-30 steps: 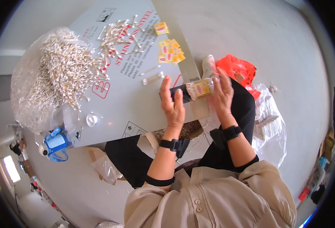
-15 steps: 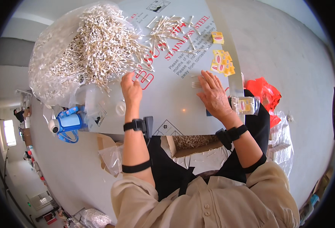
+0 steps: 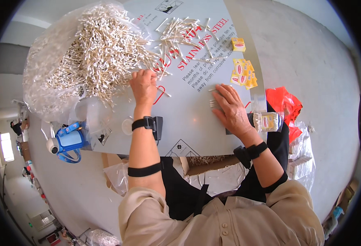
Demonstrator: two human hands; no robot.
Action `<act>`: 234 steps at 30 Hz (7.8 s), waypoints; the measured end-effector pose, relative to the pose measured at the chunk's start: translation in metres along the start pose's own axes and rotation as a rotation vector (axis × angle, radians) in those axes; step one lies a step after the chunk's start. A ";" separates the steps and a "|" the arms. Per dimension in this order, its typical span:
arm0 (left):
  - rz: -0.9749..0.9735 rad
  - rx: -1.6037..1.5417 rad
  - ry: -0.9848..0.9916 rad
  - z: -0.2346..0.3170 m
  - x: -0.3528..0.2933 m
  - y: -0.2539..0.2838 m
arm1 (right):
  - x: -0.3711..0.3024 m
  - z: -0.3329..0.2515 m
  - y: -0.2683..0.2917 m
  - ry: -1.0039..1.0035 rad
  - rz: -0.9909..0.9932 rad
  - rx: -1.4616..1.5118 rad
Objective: The person is manually sorting and packaging cotton swabs into plastic containers.
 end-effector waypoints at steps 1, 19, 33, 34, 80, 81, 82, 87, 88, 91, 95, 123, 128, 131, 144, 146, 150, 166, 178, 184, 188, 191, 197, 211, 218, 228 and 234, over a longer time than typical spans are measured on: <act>0.026 -0.034 -0.015 0.016 -0.004 -0.002 | -0.001 -0.001 -0.002 0.019 0.001 0.032; 0.160 -0.164 0.466 0.061 -0.078 0.028 | -0.042 -0.027 0.019 -0.137 0.132 0.363; -0.024 -0.384 0.201 0.093 -0.055 0.025 | -0.047 -0.023 0.017 -0.128 0.176 0.381; -0.026 -0.383 0.199 0.090 -0.056 0.025 | -0.047 -0.024 0.017 -0.127 0.172 0.382; -0.266 -1.471 1.318 0.122 -0.148 0.072 | -0.050 -0.016 0.014 -0.188 0.274 0.439; -0.309 -1.565 1.351 0.123 -0.151 0.069 | -0.050 -0.016 0.014 -0.191 0.272 0.439; -0.353 -1.659 1.383 0.125 -0.154 0.066 | -0.050 -0.016 0.015 -0.183 0.275 0.440; -0.325 -1.573 1.413 0.129 -0.161 0.064 | -0.051 -0.015 0.013 -0.184 0.279 0.440; -0.327 -1.567 1.412 0.128 -0.163 0.064 | -0.051 -0.015 0.012 -0.180 0.282 0.441; -0.358 -1.572 1.387 0.130 -0.166 0.065 | -0.053 -0.016 0.012 -0.185 0.283 0.437; -0.467 -1.535 1.350 0.131 -0.178 0.065 | -0.053 -0.015 0.013 -0.180 0.288 0.429; -0.223 -0.204 -0.073 0.125 -0.071 0.047 | -0.050 -0.017 0.019 -0.193 0.288 0.432; -0.159 -0.211 -0.037 0.137 -0.079 0.030 | -0.049 -0.020 0.015 -0.156 0.239 0.387; -0.163 -0.237 -0.010 0.149 -0.080 0.021 | -0.050 -0.018 0.014 -0.164 0.241 0.387; -0.114 -0.124 0.075 0.159 -0.096 0.018 | -0.052 -0.015 0.019 -0.218 0.331 0.433; -0.132 -0.132 0.053 0.166 -0.103 0.022 | -0.054 -0.010 0.020 -0.299 0.381 0.492; -0.135 -0.028 -0.063 0.182 -0.118 0.033 | -0.057 -0.004 0.020 -0.402 0.378 0.558; -0.330 -0.048 -0.134 0.180 -0.130 0.015 | -0.058 0.006 0.016 -0.571 0.411 0.721; 0.030 -0.887 0.463 0.176 -0.126 0.017 | -0.051 0.010 0.002 -0.708 0.519 0.982; -0.019 -0.870 0.399 0.186 -0.131 0.024 | -0.063 0.021 0.013 -0.851 0.553 1.164; -0.278 -0.174 -0.106 0.215 -0.141 0.030 | -0.073 0.028 0.022 -0.852 0.562 1.137; -0.361 -0.043 -0.149 0.216 -0.147 0.027 | -0.070 0.022 0.025 -0.814 0.518 1.059; -0.336 0.006 -0.165 0.213 -0.134 0.014 | -0.060 0.022 0.023 -0.750 0.430 0.979; 0.028 -0.884 0.395 0.192 -0.113 0.001 | -0.030 0.029 -0.003 -0.656 0.359 0.968; -0.040 -0.904 0.329 0.203 -0.137 0.019 | -0.063 0.010 0.018 -0.577 0.389 0.852; 0.120 -0.099 0.364 0.028 -0.065 0.021 | -0.065 0.022 0.047 -0.469 0.350 0.436; -0.015 0.147 0.468 -0.045 -0.010 -0.004 | -0.057 0.014 0.044 -0.446 0.312 0.418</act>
Point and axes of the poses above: each hand's wrist, its own x-axis towards the middle knuckle, its own y-axis out of the back of the hand, z = x × y, the point moved 6 cm from there along x, towards the middle knuckle, and after that the axes turned 13 degrees about z, right-handed, at the moved point
